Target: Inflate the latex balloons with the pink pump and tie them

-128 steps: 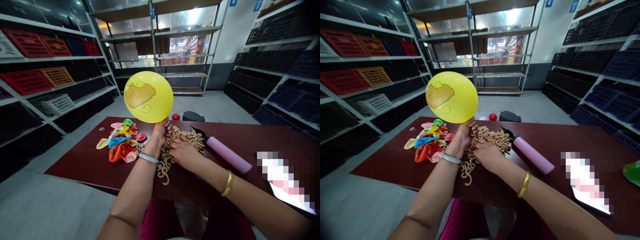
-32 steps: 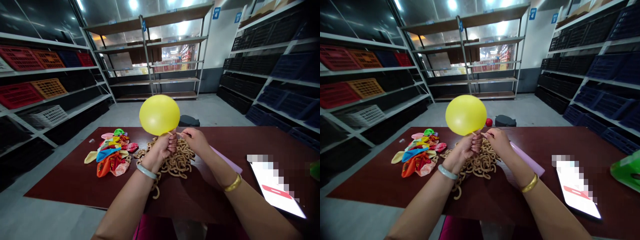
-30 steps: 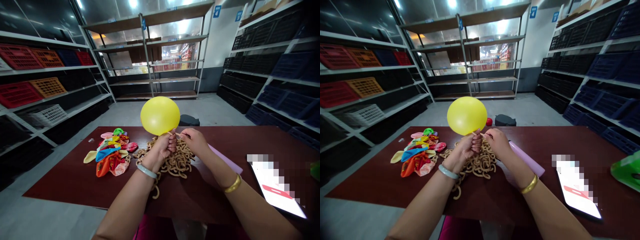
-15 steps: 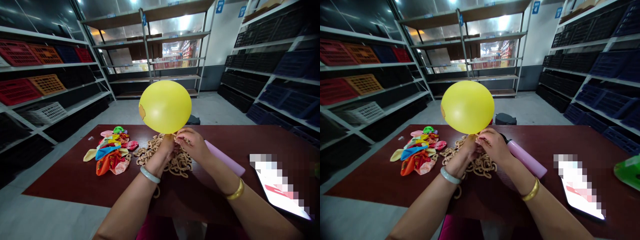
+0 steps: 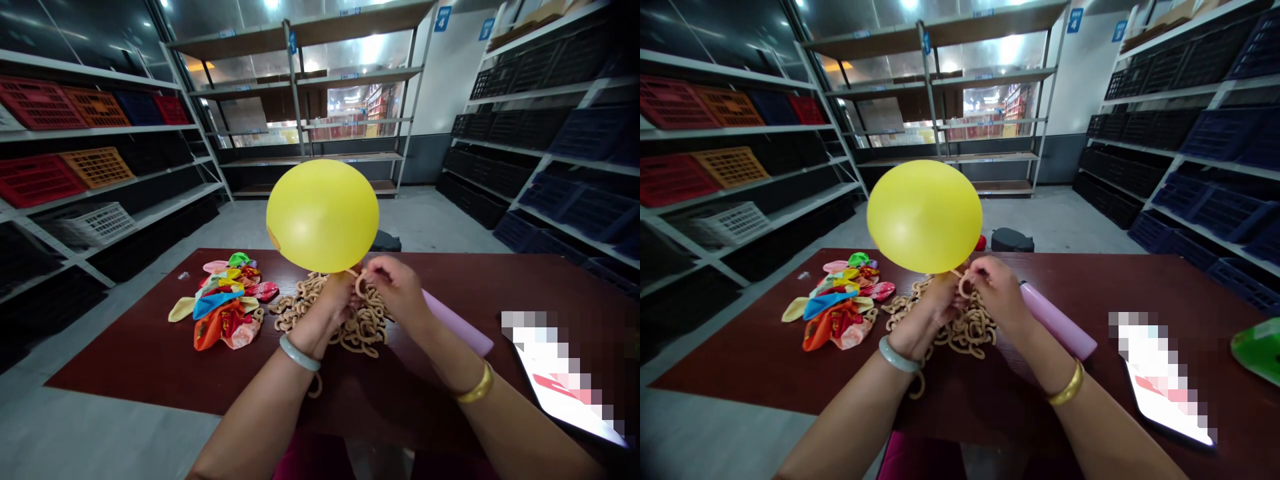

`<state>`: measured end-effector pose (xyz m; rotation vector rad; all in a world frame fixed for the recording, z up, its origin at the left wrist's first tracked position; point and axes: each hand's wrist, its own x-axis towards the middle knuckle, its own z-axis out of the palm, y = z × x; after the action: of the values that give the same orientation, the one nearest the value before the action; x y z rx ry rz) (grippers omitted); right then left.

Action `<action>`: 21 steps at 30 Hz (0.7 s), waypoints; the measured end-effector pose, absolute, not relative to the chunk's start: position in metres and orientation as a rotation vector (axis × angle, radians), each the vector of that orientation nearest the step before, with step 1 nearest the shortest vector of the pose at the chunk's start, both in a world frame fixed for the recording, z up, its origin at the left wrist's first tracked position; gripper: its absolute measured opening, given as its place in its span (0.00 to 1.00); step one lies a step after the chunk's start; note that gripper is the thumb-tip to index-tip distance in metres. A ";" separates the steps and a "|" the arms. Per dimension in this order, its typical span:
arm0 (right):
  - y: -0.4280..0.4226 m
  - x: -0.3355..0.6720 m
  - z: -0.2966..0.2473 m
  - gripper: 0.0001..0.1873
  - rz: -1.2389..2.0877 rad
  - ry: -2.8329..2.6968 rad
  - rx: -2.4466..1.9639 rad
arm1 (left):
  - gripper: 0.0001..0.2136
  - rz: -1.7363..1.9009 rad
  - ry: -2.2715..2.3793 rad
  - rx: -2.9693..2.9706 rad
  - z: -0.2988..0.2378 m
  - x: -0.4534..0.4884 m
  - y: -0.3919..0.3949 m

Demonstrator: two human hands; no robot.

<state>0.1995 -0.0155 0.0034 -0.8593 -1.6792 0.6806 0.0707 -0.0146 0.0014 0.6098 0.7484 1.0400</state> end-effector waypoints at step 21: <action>-0.031 0.186 -0.002 0.03 0.753 -1.678 -0.884 | 0.14 1.054 0.741 0.525 -0.004 0.067 -0.012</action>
<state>0.1855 -0.0309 -0.0015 -0.8843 -1.6779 0.7528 0.0666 -0.0117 -0.0037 0.5248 0.7408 1.0538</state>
